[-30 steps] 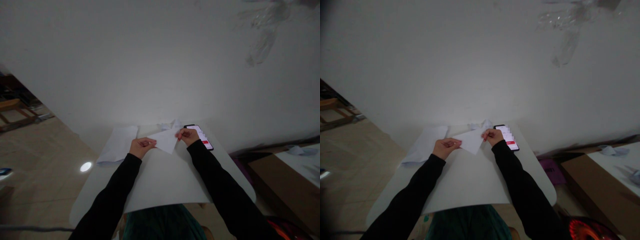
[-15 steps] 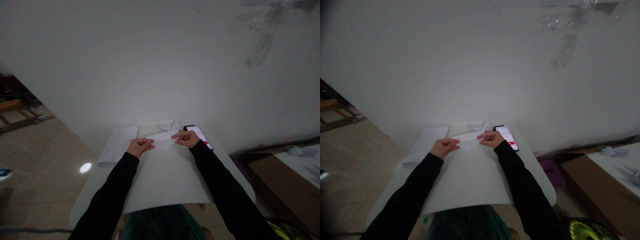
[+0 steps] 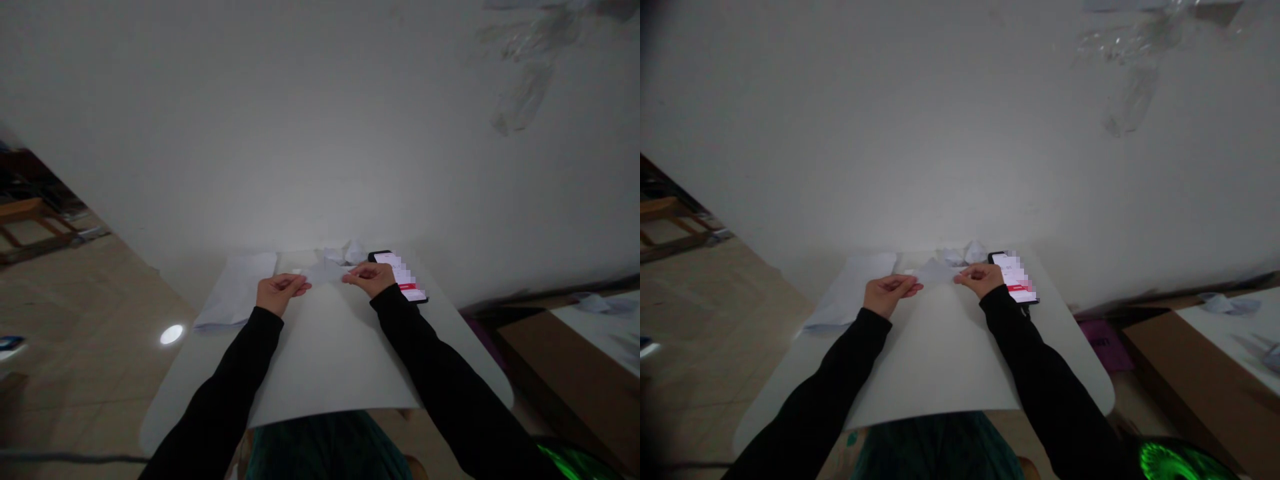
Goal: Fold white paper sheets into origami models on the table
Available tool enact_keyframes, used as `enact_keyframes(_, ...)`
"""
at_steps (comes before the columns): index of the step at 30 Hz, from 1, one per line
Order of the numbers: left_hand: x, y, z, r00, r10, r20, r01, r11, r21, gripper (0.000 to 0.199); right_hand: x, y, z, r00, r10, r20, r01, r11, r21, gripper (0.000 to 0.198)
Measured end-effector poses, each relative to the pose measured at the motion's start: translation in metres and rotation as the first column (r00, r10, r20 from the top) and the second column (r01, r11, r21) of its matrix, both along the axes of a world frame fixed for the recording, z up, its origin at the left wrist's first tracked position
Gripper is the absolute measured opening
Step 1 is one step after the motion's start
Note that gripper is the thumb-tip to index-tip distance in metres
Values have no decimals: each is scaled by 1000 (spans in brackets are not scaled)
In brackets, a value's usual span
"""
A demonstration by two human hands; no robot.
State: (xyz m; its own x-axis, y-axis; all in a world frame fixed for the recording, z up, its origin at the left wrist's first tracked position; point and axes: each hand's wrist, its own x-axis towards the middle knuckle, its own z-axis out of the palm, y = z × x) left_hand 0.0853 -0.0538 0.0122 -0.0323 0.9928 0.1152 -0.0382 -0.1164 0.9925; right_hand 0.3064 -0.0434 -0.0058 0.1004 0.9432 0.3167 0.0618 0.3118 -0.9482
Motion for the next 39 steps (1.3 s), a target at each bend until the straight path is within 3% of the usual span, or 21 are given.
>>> enact_keyframes(3,4,-4,5,996,85,18,-86,995,55,34,-6,-4,5,995,5,-101,-6,1000,-10,31)
enact_keyframes(6,7,-7,10,979,189,78,-197,972,125,43,-9,-6,6,978,24,-208,-30,999,-28,52)
enact_keyframes(9,11,-8,6,957,244,156,-261,960,104,58,-14,-7,3,971,64,-230,-88,991,-98,44)
enact_keyframes(11,16,-10,0,980,124,159,-128,992,15,56,-19,-9,-1,967,92,-239,-128,982,-139,33)
enact_keyframes(12,19,-12,-4,990,10,140,-4,999,-43,53,-22,-11,-3,962,116,-248,-158,975,-154,30)
enact_keyframes(15,30,-21,-12,967,-234,102,248,958,-148,54,-33,-17,-8,934,238,-266,-288,943,-169,28)
enact_keyframes(20,36,-24,-14,921,-359,150,377,919,-118,64,-41,-21,-6,893,272,-358,-359,911,-204,30)
enact_keyframes(22,33,-22,-14,920,-363,148,378,921,-95,64,-41,-22,-2,827,293,-480,-455,851,-263,37)
enact_keyframes(25,27,-19,-14,932,-346,110,355,932,-77,64,-43,-25,1,700,305,-646,-642,666,-381,45)
enact_keyframes(27,25,-20,-14,940,-334,66,339,938,-77,64,-45,-28,3,670,264,-694,-681,591,-433,38)
enact_keyframes(34,21,-23,-13,934,-320,-158,313,947,-70,62,-50,-36,2,555,154,-818,-744,532,-404,26)
enact_keyframes(39,21,-24,-14,909,-336,-246,327,942,-75,62,-53,-40,3,510,131,-850,-762,528,-375,28)
